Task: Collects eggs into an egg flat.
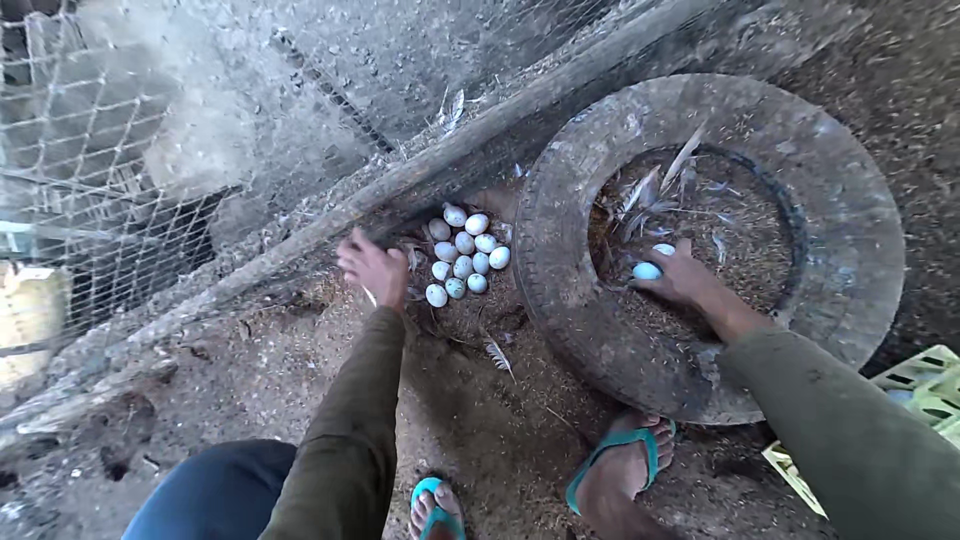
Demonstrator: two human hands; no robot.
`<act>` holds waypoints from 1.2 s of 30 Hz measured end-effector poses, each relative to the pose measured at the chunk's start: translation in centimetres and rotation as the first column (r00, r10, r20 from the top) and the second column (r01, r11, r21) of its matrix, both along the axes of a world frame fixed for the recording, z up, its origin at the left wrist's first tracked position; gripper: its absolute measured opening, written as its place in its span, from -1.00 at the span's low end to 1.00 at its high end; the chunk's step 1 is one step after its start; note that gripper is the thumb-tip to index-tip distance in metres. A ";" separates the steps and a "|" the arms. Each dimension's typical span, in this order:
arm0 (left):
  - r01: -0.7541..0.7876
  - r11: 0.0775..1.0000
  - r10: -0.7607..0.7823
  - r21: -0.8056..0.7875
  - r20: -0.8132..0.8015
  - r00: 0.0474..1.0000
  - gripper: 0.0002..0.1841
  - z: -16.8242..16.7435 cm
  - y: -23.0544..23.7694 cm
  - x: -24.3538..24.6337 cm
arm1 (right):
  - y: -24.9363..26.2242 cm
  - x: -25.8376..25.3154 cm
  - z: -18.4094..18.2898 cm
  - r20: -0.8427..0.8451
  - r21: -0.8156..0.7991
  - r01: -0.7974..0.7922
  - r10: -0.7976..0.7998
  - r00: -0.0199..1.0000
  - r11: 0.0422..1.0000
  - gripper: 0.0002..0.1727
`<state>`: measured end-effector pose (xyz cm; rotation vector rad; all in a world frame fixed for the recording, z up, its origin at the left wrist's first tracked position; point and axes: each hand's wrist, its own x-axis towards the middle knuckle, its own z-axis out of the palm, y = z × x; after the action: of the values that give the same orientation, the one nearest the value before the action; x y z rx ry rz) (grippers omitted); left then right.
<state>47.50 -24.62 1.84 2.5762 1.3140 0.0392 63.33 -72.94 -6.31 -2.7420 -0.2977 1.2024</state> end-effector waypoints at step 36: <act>0.611 0.504 -0.859 -0.611 -0.279 0.430 -0.41 -7.8 -6.4 12.9 | 0.3 -1.0 0.6 -0.014 0.067 0.106 -0.105 0.994 0.992 -0.27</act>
<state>60.42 -31.06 -5.96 2.5676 0.0301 -1.1285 62.36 -72.65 -5.74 -2.6569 -0.1857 1.1572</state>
